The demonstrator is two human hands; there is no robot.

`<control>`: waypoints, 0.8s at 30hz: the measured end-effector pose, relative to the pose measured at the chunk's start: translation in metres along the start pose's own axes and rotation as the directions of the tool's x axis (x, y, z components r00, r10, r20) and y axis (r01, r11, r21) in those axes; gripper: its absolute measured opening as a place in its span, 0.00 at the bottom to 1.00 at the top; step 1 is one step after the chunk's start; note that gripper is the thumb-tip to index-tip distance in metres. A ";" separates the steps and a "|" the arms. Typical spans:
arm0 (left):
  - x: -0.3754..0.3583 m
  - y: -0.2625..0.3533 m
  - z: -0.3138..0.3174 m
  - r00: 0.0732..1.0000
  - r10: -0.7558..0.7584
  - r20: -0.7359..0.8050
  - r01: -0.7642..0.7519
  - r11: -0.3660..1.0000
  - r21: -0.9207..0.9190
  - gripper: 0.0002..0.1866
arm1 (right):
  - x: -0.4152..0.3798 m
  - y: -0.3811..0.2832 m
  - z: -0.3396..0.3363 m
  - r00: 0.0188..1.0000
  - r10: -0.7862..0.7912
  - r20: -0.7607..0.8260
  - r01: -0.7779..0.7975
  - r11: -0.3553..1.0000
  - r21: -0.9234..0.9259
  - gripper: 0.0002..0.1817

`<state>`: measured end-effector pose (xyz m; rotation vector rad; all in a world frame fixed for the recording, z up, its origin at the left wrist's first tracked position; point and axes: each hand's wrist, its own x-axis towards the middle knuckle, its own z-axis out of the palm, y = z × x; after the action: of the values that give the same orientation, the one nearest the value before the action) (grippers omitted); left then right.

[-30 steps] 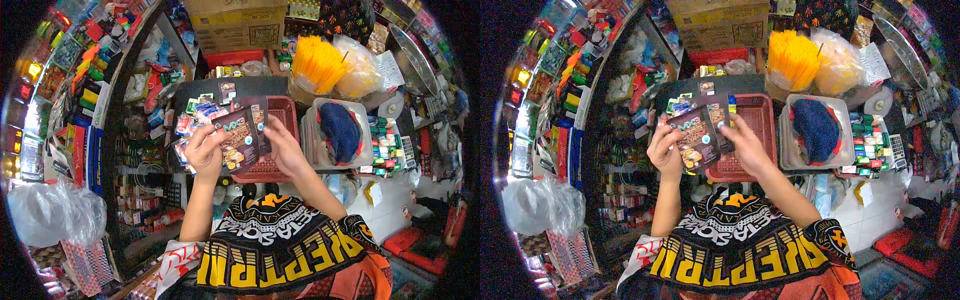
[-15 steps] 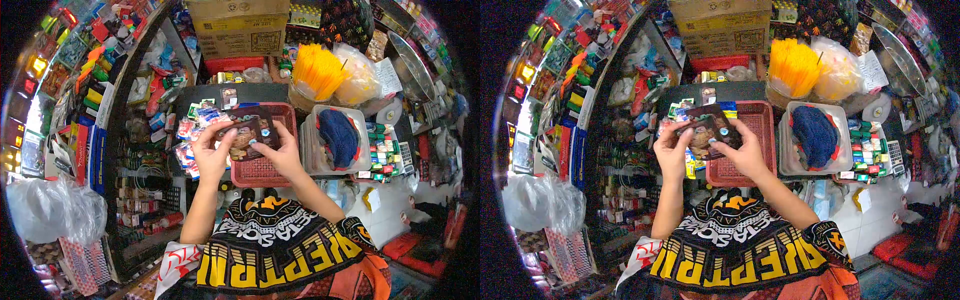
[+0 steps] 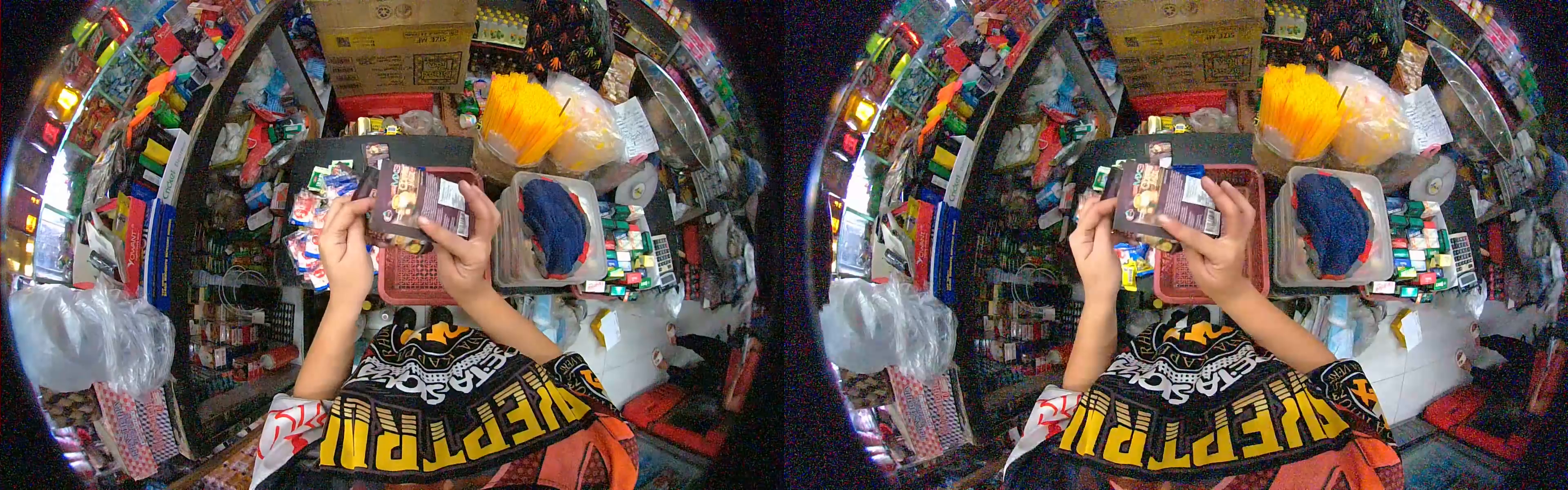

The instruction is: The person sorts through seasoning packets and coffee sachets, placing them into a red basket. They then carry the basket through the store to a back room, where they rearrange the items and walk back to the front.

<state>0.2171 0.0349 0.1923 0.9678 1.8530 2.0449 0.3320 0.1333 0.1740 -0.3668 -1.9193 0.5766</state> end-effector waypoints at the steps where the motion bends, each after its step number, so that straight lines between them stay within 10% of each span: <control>1: 0.000 0.001 0.001 1.000 -0.001 0.001 0.001 1.000 0.000 0.08 | -0.001 0.000 0.001 1.000 -0.016 0.008 0.016 1.000 -0.025 0.17; 4: -0.001 0.012 0.004 0.999 -0.040 0.029 0.046 0.971 -0.234 0.09 | 0.001 -0.001 -0.002 0.999 -0.014 0.036 0.015 0.999 -0.042 0.17; 16: -0.003 0.019 0.014 0.999 0.047 -0.016 -0.044 0.989 0.142 0.07 | 0.003 -0.002 0.000 0.952 0.088 0.295 -0.100 0.995 0.028 0.26; 22: -0.004 0.013 0.025 0.963 0.000 0.268 -0.091 0.941 0.326 0.21 | -0.013 0.010 0.014 0.907 0.089 0.411 -0.175 0.969 0.175 0.38; 24: -0.007 0.010 0.026 0.961 0.031 0.275 -0.111 0.953 0.281 0.25 | -0.026 0.021 0.023 0.784 0.449 0.428 -0.616 0.648 0.448 0.34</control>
<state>0.2404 0.0502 0.1995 1.3311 2.0297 1.6000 0.3211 0.1326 0.1354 -0.4875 -1.7673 1.6490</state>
